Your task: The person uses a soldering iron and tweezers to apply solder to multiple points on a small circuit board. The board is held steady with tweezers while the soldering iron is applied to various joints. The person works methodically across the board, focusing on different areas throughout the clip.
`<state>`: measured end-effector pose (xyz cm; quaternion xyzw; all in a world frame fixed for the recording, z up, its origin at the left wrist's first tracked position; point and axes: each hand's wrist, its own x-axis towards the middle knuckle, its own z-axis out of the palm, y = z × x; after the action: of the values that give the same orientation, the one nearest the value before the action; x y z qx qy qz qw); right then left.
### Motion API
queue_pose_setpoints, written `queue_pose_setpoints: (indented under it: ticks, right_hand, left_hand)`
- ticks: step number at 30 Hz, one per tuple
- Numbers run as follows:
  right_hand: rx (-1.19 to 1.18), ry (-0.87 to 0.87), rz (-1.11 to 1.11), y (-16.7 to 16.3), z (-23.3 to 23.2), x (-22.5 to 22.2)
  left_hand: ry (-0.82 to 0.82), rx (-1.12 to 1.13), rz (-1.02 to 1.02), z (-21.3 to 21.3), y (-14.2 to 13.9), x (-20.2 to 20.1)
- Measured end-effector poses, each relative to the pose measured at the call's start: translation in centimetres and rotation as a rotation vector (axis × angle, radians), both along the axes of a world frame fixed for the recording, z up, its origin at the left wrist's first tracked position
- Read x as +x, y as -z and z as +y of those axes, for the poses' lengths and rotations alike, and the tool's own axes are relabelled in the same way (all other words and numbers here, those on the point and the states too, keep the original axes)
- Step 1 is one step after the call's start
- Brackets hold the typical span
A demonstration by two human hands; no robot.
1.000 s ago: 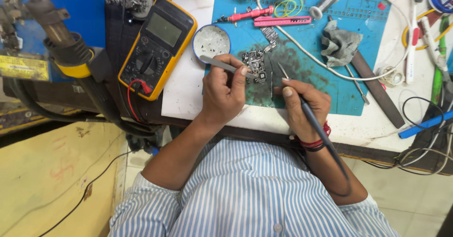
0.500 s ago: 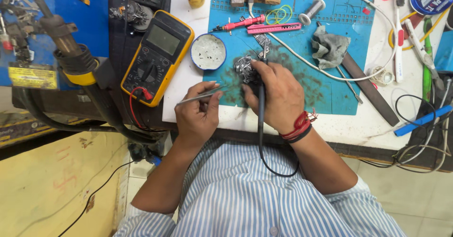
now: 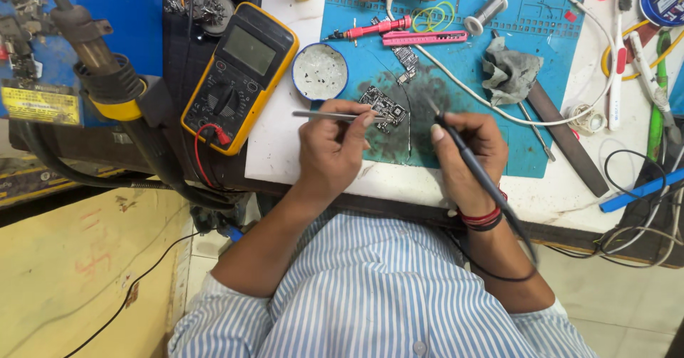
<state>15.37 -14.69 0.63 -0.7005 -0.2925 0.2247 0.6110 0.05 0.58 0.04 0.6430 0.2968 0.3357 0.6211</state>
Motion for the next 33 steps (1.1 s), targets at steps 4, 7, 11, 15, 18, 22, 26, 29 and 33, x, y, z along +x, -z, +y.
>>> queue_pose_setpoints:
  ticks: [4, 7, 11, 15, 18, 22, 26, 29, 33]
  right_hand:
    - [-0.075, -0.038, -0.064, -0.1, -0.2, 0.1]
    - [-0.15, -0.104, -0.248, -0.6, -0.2, -0.2]
    - [-0.133, -0.124, -0.289, -1.0, 0.2, -0.3]
    - [-0.126, -0.118, -0.292, -1.0, 0.6, -0.2]
    - [-0.133, -0.12, -0.301, -1.1, 0.5, -0.3]
    - [-0.143, -0.122, -0.303, -1.1, 0.6, -0.2]
    - [-0.141, -0.128, -0.308, -1.2, 0.5, -0.2]
    - [-0.139, -0.127, -0.298, -1.2, 0.6, -0.3]
    - [-0.135, -0.135, -0.3, -1.2, 0.6, -0.3]
  left_hand:
    - [-0.006, 0.067, 0.072, -0.1, 0.1, 1.2]
    - [-0.003, 0.189, 0.065, -0.2, 0.2, 1.1]
    - [0.006, 0.228, 0.059, -0.3, 0.5, 1.1]
    - [0.007, 0.24, 0.114, -0.4, 0.5, 1.2]
    - [0.011, 0.248, 0.098, -0.4, 0.6, 1.2]
    - [0.011, 0.294, 0.081, -0.5, 0.8, 1.2]
    - [0.007, 0.305, 0.084, -0.5, 0.9, 1.1]
    - [0.005, 0.319, 0.091, -0.4, 0.9, 1.2]
    - [0.009, 0.329, 0.085, -0.4, 0.8, 1.2]
